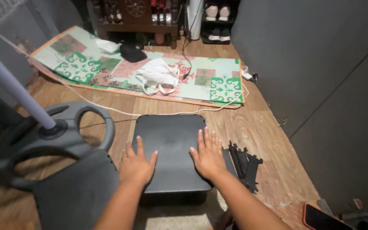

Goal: The person assembles a small black plastic stool by hand. They attach four legs to the underside of the seat and then snap a backrest panel into place on the rear edge.

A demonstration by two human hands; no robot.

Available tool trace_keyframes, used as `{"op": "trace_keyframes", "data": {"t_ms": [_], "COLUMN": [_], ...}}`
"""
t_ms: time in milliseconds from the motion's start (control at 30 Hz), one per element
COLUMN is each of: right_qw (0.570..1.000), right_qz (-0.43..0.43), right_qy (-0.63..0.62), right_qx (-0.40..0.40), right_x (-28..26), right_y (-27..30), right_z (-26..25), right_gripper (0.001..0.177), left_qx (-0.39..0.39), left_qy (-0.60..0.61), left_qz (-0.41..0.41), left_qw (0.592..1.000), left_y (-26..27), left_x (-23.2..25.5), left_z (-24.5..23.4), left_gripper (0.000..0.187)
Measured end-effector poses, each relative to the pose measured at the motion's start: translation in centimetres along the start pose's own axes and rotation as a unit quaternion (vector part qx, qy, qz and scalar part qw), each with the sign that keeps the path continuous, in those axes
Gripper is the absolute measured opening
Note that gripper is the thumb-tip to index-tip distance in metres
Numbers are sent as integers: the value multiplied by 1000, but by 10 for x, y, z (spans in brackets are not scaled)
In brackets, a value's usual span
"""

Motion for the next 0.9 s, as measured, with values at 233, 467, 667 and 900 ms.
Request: {"op": "trace_keyframes", "data": {"t_ms": [233, 467, 667, 900], "right_qw": [995, 989, 918, 975], "right_qz": [-39, -20, 99, 155], "right_qy": [53, -130, -300, -149], "right_qx": [76, 67, 239, 62], "right_x": [-43, -9, 129, 239], "right_y": [3, 3, 38, 50], "right_z": [-41, 4, 68, 113], "right_gripper": [81, 65, 48, 40], "left_qx": [-11, -5, 27, 27], "left_qy": [22, 63, 280, 315], "left_qz": [-8, -10, 0, -20], "left_qw": [1000, 998, 960, 948], "left_y": [3, -8, -31, -33], "left_x": [3, -7, -40, -41], "left_z": [-5, 8, 25, 35], "left_gripper": [88, 89, 106, 104]}}
Point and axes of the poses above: each hand's wrist, its own y-axis away from the middle knuckle, its own z-axis out of the palm, x = y × z, the point moved 3 cm from there along -y, towards the middle knuckle, and after that the axes turned 3 degrees about -z, right-handed, at the moved point
